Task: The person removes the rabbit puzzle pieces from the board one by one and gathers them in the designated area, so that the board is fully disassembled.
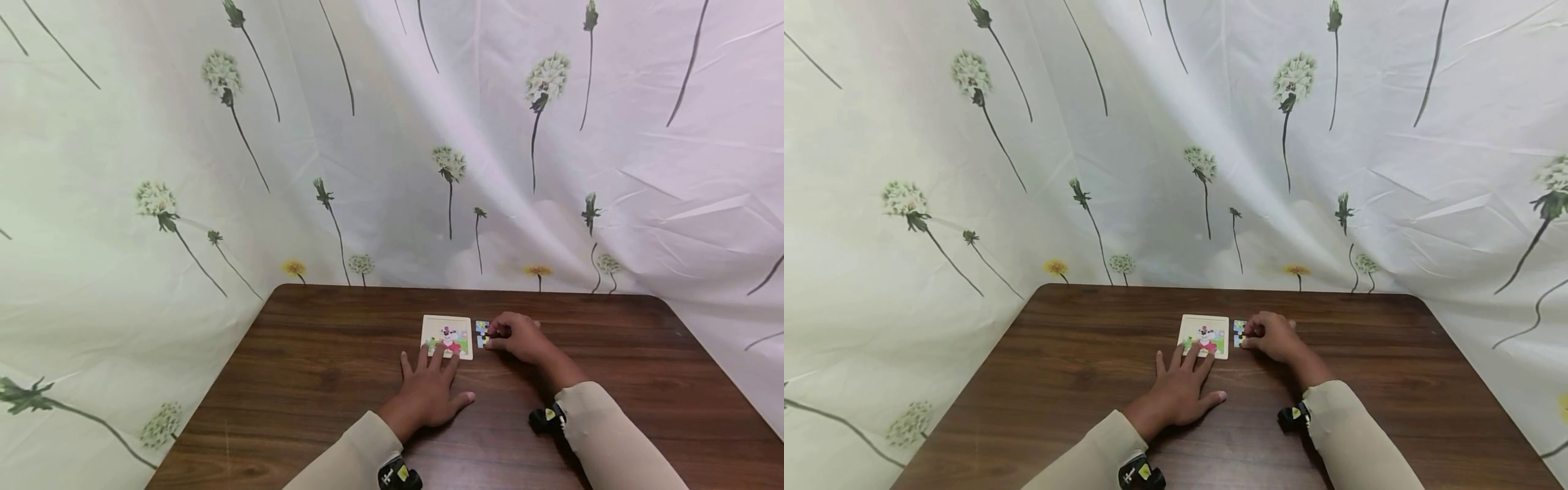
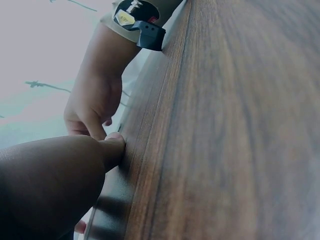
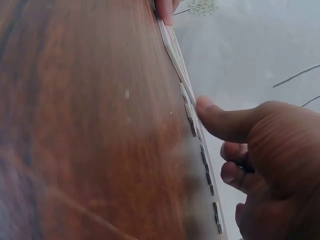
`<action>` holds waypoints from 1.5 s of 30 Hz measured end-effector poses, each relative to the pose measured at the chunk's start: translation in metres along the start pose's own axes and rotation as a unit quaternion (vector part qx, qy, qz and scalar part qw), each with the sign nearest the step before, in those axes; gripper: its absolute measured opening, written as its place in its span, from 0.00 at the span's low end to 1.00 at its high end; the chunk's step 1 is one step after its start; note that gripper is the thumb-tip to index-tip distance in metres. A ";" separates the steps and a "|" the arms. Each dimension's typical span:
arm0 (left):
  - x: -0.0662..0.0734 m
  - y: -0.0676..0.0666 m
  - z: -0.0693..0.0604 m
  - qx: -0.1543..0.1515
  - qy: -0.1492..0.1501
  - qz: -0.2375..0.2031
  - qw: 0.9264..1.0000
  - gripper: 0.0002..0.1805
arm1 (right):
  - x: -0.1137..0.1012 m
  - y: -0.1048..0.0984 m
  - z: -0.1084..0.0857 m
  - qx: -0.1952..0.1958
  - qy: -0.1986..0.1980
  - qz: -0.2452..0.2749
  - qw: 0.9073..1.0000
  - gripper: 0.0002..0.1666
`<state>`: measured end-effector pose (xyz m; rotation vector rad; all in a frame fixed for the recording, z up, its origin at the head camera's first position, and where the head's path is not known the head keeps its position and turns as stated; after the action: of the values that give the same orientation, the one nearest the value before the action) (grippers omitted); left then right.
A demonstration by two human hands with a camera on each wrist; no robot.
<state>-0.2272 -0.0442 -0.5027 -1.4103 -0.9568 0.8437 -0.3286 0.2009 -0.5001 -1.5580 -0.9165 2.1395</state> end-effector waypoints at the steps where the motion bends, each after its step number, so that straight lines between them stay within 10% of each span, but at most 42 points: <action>1: 0.000 0.000 0.000 0.000 0.000 0.000 1.000 0.47 | 0.001 0.000 0.000 0.000 0.000 -0.006 1.000 0.09; 45: -0.001 0.005 0.003 -0.016 0.001 -0.012 1.000 0.48 | -0.028 0.025 0.025 -0.015 0.000 -0.003 1.000 0.04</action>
<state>-0.2305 -0.0440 -0.5075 -1.4239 -0.9862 0.8125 -0.3398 0.1581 -0.4923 -1.5674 -0.9555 2.1325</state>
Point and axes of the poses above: each hand's wrist, its own z-axis towards the middle knuckle, its own y-axis out of the palm, x = y × z, the point moved 2 cm from there along z, towards the middle knuckle, and after that the axes turned 9 degrees about z, right-handed, at the moved point
